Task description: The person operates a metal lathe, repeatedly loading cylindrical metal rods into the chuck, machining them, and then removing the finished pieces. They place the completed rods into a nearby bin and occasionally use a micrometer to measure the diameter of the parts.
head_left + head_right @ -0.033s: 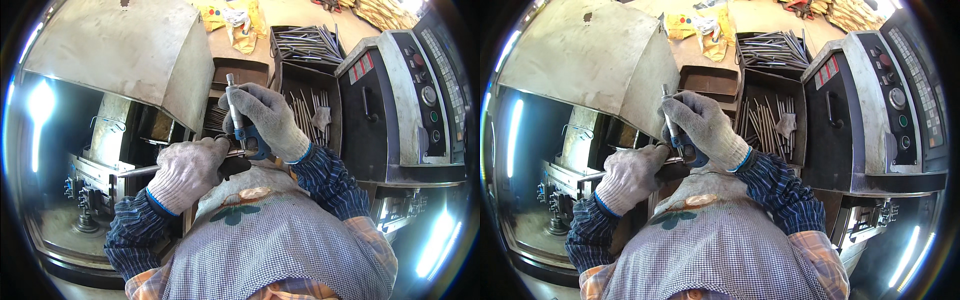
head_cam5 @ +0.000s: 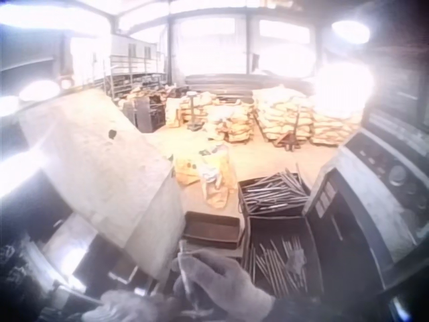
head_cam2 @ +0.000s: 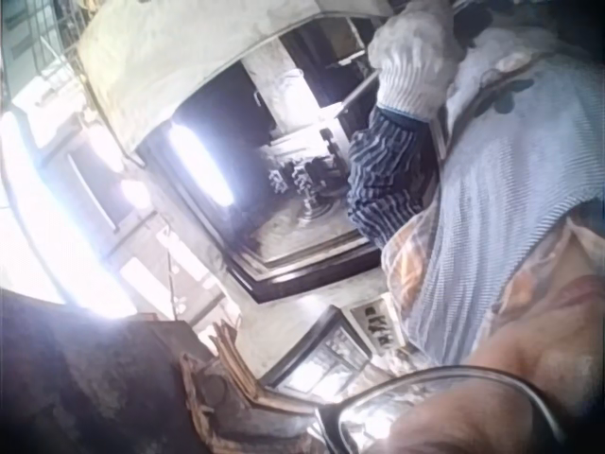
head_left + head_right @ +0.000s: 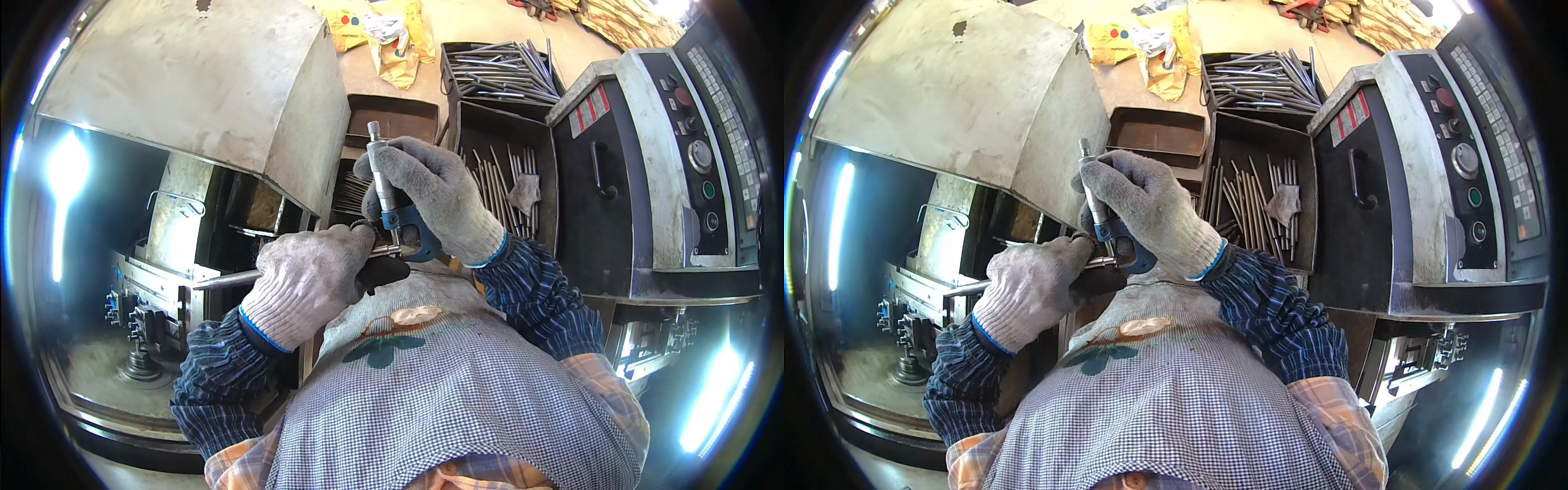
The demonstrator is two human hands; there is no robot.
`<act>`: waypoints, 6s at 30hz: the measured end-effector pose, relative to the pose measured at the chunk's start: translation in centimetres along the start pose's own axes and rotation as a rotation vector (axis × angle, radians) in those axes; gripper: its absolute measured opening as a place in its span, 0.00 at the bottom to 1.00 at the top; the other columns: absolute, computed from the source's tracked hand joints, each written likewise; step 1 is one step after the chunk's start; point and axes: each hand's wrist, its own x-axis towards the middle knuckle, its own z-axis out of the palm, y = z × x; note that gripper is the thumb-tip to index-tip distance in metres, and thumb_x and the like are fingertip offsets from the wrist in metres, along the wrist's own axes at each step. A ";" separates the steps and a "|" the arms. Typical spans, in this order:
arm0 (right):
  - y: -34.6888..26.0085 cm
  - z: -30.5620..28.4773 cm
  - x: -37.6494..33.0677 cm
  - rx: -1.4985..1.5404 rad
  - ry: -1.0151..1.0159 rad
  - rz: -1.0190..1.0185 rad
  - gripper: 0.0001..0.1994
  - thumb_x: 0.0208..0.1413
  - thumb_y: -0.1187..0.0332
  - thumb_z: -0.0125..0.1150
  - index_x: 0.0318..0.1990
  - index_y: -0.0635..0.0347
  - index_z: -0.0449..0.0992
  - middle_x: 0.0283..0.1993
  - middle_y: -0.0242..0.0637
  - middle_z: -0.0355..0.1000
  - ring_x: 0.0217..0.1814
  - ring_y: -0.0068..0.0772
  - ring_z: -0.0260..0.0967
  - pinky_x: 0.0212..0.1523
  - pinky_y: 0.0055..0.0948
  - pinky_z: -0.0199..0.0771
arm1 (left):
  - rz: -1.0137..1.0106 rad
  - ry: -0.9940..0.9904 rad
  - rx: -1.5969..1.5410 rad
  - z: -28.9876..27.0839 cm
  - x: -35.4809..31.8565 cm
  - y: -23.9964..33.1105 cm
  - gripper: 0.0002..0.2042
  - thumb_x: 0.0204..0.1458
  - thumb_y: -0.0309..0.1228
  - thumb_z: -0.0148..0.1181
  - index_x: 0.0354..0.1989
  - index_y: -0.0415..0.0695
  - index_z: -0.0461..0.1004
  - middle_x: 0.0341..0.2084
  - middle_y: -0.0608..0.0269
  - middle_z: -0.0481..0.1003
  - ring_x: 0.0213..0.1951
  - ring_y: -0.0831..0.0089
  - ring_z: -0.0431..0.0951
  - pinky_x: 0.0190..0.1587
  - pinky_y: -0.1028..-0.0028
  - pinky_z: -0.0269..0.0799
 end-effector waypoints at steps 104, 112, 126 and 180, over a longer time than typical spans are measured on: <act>-0.6 0.9 2.4 -0.174 -0.012 -0.109 0.22 0.66 0.48 0.59 0.42 0.64 0.78 0.27 0.31 0.74 0.30 0.20 0.75 0.31 0.21 0.78 | 0.075 0.327 -0.105 -1.0 -2.3 -4.8 0.15 0.46 0.32 0.72 0.42 0.42 0.81 0.26 0.58 0.76 0.29 0.58 0.79 0.31 0.63 0.74; -2.0 0.4 1.6 -0.038 0.045 -0.017 0.23 0.69 0.49 0.56 0.43 0.65 0.80 0.30 0.29 0.74 0.29 0.17 0.74 0.32 0.18 0.78 | 0.117 0.477 0.165 -0.6 -3.1 -4.7 0.20 0.39 0.32 0.75 0.44 0.43 0.81 0.27 0.62 0.77 0.29 0.63 0.79 0.29 0.65 0.74; -1.2 0.2 0.7 -0.008 -0.057 0.000 0.23 0.69 0.49 0.55 0.43 0.64 0.79 0.29 0.31 0.75 0.30 0.20 0.76 0.33 0.21 0.80 | 0.135 0.443 0.115 -0.4 -3.5 -2.9 0.21 0.40 0.31 0.75 0.46 0.44 0.81 0.29 0.61 0.78 0.29 0.62 0.79 0.28 0.65 0.75; -1.5 -0.9 -0.2 0.012 -0.080 0.017 0.24 0.69 0.48 0.53 0.43 0.65 0.79 0.28 0.31 0.73 0.29 0.22 0.75 0.32 0.21 0.78 | 0.107 0.465 0.210 -0.1 -4.5 -1.6 0.24 0.40 0.33 0.74 0.49 0.44 0.80 0.29 0.63 0.76 0.31 0.63 0.77 0.31 0.63 0.73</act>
